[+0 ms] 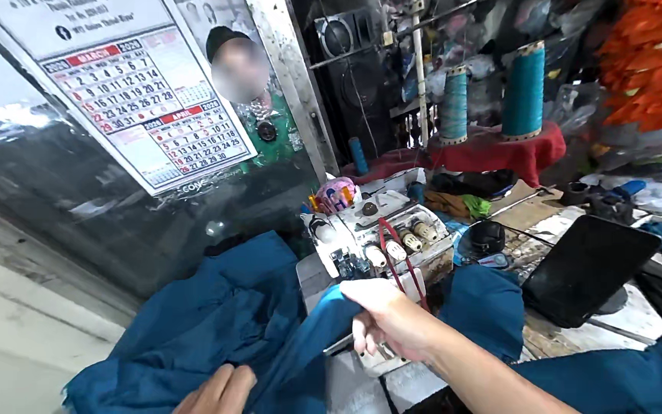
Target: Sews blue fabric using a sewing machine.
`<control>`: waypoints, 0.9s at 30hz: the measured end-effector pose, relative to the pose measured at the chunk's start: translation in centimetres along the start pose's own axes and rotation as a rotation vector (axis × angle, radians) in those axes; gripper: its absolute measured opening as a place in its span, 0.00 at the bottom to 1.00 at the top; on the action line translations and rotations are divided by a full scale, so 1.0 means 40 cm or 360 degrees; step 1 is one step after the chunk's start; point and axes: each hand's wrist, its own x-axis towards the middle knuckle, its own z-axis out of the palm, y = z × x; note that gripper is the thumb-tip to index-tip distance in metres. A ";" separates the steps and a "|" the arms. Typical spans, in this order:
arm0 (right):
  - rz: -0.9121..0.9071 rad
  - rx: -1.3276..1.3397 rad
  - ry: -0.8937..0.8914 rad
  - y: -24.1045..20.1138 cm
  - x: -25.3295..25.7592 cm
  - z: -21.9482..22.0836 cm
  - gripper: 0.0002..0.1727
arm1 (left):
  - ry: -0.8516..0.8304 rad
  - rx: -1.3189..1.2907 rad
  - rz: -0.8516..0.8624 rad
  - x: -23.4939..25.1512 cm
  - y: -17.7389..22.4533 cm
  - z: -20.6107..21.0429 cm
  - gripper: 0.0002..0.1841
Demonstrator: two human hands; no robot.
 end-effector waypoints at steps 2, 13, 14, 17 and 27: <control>-0.0109 0.0067 0.0210 0.000 -0.002 0.012 0.16 | 0.0019 0.0051 0.0040 -0.002 -0.016 0.000 0.11; -0.0743 -0.0723 0.0138 0.094 -0.112 -0.057 0.10 | -0.0002 -0.0643 0.0788 0.285 0.111 -0.034 0.15; -0.0781 -0.0749 0.0157 0.096 -0.107 -0.057 0.10 | -0.0123 -0.0606 0.0852 0.317 0.131 -0.032 0.14; -0.0860 -0.0744 0.0260 0.102 -0.095 -0.058 0.10 | -0.0259 -0.0517 0.0911 0.365 0.141 -0.045 0.11; -0.0826 -0.0713 0.0323 0.105 -0.081 -0.047 0.10 | -0.0564 -0.0951 0.0728 0.371 0.125 -0.047 0.08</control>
